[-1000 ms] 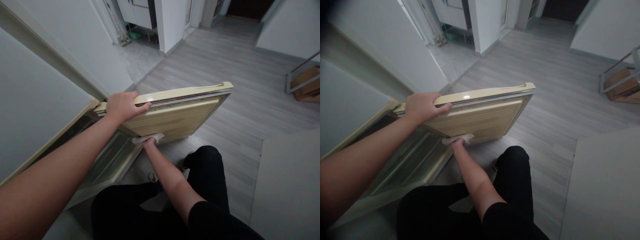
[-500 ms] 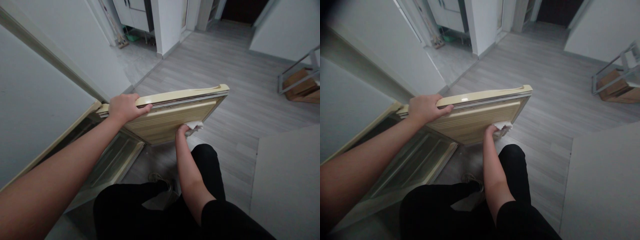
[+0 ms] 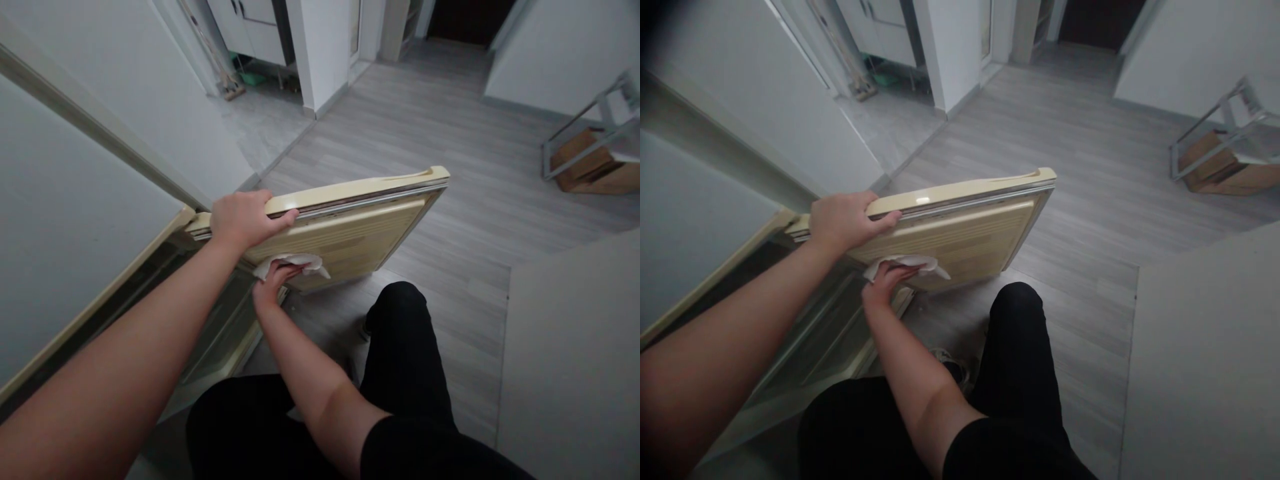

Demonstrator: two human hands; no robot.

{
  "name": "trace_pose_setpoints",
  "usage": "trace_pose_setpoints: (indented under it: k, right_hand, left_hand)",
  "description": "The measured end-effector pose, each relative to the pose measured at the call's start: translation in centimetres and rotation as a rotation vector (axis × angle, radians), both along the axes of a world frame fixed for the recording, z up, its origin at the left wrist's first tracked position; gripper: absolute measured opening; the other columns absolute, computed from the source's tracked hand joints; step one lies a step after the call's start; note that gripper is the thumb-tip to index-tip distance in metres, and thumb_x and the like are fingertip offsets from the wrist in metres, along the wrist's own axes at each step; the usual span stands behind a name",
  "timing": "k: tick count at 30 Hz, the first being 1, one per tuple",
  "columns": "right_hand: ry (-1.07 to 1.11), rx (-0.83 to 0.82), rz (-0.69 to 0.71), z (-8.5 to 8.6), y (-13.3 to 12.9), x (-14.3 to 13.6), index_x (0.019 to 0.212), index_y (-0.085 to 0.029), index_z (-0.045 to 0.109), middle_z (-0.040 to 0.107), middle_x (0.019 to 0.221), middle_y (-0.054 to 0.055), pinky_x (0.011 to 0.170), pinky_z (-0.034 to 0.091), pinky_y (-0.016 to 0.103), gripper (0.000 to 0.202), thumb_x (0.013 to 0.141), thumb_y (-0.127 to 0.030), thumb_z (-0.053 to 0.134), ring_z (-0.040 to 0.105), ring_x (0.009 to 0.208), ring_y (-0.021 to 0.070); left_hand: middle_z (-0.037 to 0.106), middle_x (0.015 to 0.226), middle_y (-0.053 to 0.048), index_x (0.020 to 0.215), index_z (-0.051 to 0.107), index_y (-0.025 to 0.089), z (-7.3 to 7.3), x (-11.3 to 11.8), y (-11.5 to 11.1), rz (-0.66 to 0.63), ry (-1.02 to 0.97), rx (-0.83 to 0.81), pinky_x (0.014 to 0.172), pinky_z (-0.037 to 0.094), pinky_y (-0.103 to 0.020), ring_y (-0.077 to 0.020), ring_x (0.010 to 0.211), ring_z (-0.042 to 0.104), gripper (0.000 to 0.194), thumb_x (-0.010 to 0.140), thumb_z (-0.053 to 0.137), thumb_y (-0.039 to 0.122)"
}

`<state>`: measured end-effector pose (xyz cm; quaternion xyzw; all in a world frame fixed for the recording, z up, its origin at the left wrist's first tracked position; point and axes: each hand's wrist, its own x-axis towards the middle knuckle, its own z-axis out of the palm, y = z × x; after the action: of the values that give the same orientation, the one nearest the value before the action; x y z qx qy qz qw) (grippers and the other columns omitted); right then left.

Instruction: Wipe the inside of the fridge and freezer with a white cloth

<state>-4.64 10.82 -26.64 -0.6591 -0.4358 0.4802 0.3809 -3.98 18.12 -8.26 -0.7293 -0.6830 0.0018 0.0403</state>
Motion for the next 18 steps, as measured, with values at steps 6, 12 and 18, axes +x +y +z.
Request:
trace_pose_setpoints:
  k: [6, 12, 18]
  right_hand:
    - [-0.245, 0.160, -0.566, -0.5, 6.0, 15.9, 0.148, 0.001, -0.035, -0.006, 0.161, 0.030, 0.123, 0.008, 0.058, 0.086, 0.099, -0.032, 0.026, -0.010, 0.155, 0.0299]
    - [-0.522, 0.154, -0.536, 2.3, 8.2, 24.6, 0.155, 0.006, -0.017, -0.003, 0.163, 0.028, 0.124, 0.005, 0.056, 0.068, 0.103, -0.024, 0.013, -0.013, 0.154, 0.0302]
    - [-0.575, 0.310, -0.069, 1.6, 3.2, 11.9, 0.159, -0.001, 0.020, 0.018, 0.160, 0.029, 0.118, 0.008, 0.069, 0.067, 0.100, -0.031, 0.036, -0.001, 0.153, 0.0400]
  left_hand:
    - [0.071, 0.097, -0.016, 0.112, 0.071, 0.018, -0.7, -0.4, 0.3, -0.023, -0.051, 0.025, 0.081, 0.046, -0.043, -0.0363, 0.097, 0.065, 0.078, 0.081, 0.038, 0.081]
    - [0.071, 0.101, -0.017, 0.114, 0.070, 0.017, -0.6, -0.3, 0.3, 0.008, -0.042, 0.011, 0.083, 0.046, -0.044, -0.0367, 0.099, 0.065, 0.083, 0.085, 0.026, 0.081]
    - [0.073, 0.104, -0.018, 0.111, 0.071, 0.017, -0.1, -0.1, 0.0, -0.001, -0.014, 0.011, 0.080, 0.045, -0.040, -0.0352, 0.098, 0.067, 0.083, 0.092, 0.014, 0.073]
